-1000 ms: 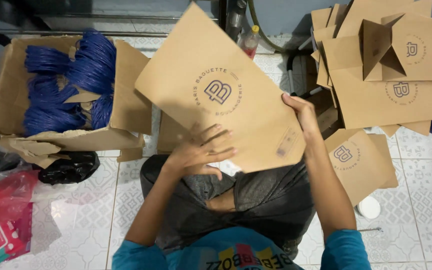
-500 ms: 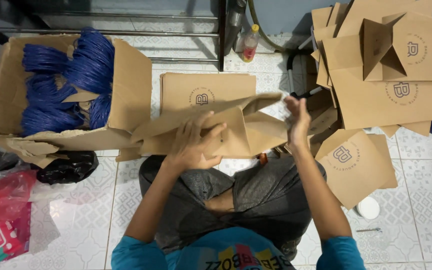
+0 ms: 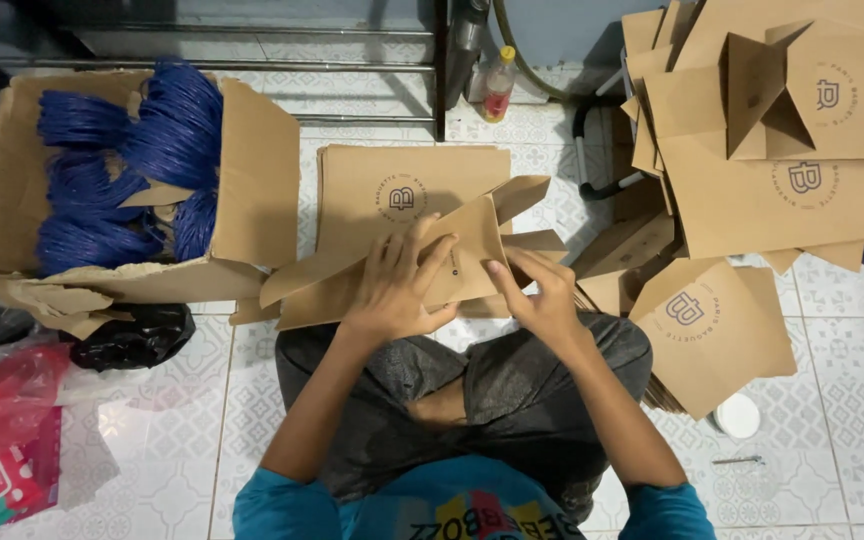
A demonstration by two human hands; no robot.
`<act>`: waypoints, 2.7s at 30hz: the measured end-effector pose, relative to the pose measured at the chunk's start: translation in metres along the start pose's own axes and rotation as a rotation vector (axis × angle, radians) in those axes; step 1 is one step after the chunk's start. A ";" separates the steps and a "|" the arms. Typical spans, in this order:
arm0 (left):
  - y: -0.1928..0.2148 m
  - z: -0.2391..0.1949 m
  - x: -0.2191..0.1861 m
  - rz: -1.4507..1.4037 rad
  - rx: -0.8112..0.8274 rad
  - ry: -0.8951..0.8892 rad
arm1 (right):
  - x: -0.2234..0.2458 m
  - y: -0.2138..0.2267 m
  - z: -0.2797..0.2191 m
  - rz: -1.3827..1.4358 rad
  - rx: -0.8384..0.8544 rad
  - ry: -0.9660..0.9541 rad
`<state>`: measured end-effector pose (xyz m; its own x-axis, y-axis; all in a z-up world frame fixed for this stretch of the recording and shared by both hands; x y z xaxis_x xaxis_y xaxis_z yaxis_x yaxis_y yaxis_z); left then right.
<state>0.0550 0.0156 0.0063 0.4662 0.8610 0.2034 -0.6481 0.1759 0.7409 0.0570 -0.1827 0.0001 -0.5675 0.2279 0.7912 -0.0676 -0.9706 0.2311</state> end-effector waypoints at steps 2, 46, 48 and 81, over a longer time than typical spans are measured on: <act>0.002 0.002 -0.001 -0.001 0.001 -0.003 | -0.005 0.003 -0.001 0.027 -0.018 -0.014; -0.001 -0.008 -0.025 -0.657 0.207 0.100 | 0.024 -0.002 0.004 -0.016 0.494 0.159; 0.019 0.007 -0.022 -0.668 0.304 0.056 | 0.011 0.000 -0.001 0.142 0.462 0.011; -0.211 -0.152 0.041 -0.170 0.547 0.466 | -0.243 -0.080 -0.068 -0.661 0.790 -0.410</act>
<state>0.1192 0.0863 -0.2394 0.1505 0.9778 -0.1455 -0.1397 0.1668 0.9761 0.1446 -0.1657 -0.2492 -0.2879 0.8328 0.4728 0.3684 -0.3594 0.8574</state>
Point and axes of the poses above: each hand's wrist, its own z-axis towards the middle knuckle, its own y-axis out of the back of the hand, x = y × z, the point moved 4 cm from there along z, towards the middle knuckle, and after that the axes turned 15 degrees about z, right-handed, at the moved point
